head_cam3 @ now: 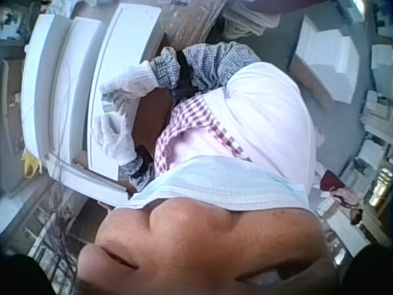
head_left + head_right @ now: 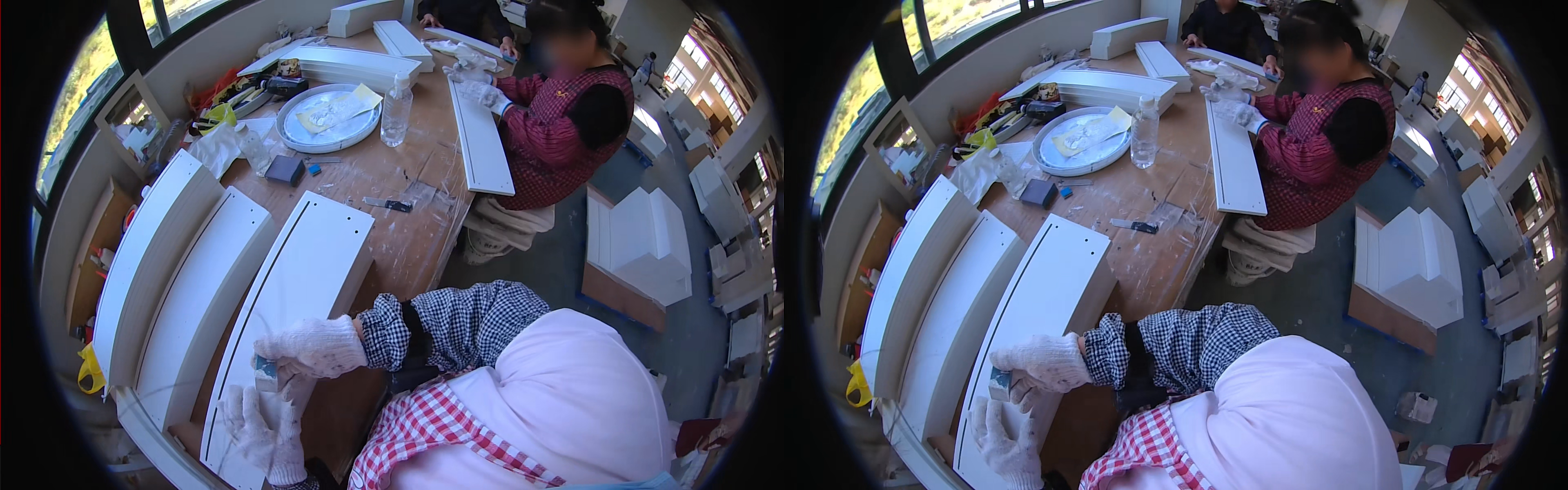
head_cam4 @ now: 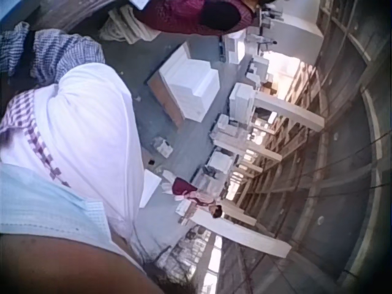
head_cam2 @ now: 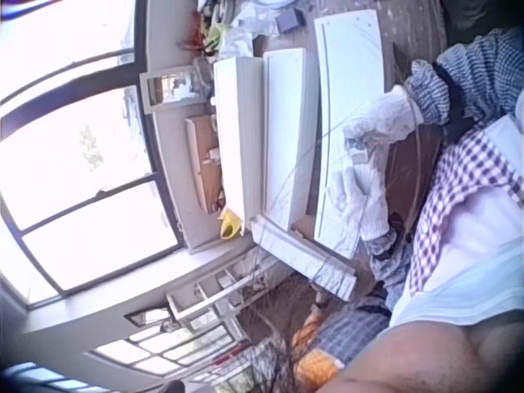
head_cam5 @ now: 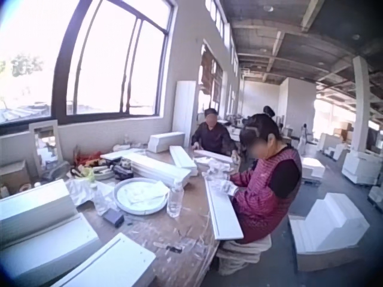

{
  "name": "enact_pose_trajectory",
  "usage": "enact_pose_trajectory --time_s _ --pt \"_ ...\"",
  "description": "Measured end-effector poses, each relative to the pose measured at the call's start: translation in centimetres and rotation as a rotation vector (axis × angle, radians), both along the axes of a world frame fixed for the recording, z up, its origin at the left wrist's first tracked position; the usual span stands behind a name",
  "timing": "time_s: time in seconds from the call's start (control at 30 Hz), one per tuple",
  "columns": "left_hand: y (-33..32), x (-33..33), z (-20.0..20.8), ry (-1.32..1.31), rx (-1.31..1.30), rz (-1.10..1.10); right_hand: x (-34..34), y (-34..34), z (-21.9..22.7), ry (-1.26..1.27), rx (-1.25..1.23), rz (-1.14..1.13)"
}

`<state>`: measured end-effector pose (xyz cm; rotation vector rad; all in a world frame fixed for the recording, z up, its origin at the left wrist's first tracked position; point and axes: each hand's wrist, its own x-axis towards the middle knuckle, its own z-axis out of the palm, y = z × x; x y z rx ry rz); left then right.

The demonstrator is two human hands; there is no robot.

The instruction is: Sanding and cleaning the edges of white furniture boards.

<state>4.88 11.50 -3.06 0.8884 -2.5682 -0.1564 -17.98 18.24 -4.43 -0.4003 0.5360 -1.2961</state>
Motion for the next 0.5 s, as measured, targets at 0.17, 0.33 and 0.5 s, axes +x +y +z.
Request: enact_pose_trajectory --time_s 0.17,0.33,0.5 --pt "0.1 -0.3 0.3 0.029 -0.007 -0.030 -4.8 1.8 1.6 -0.088 0.057 -0.089" --pt "0.3 0.5 1.0 0.045 -0.034 -0.038 -16.2 5.0 1.8 -0.106 -0.039 -0.459" --pt "-0.2 0.1 0.3 0.058 -0.034 -0.090 -19.2 9.3 5.5 0.188 -0.041 -0.872"
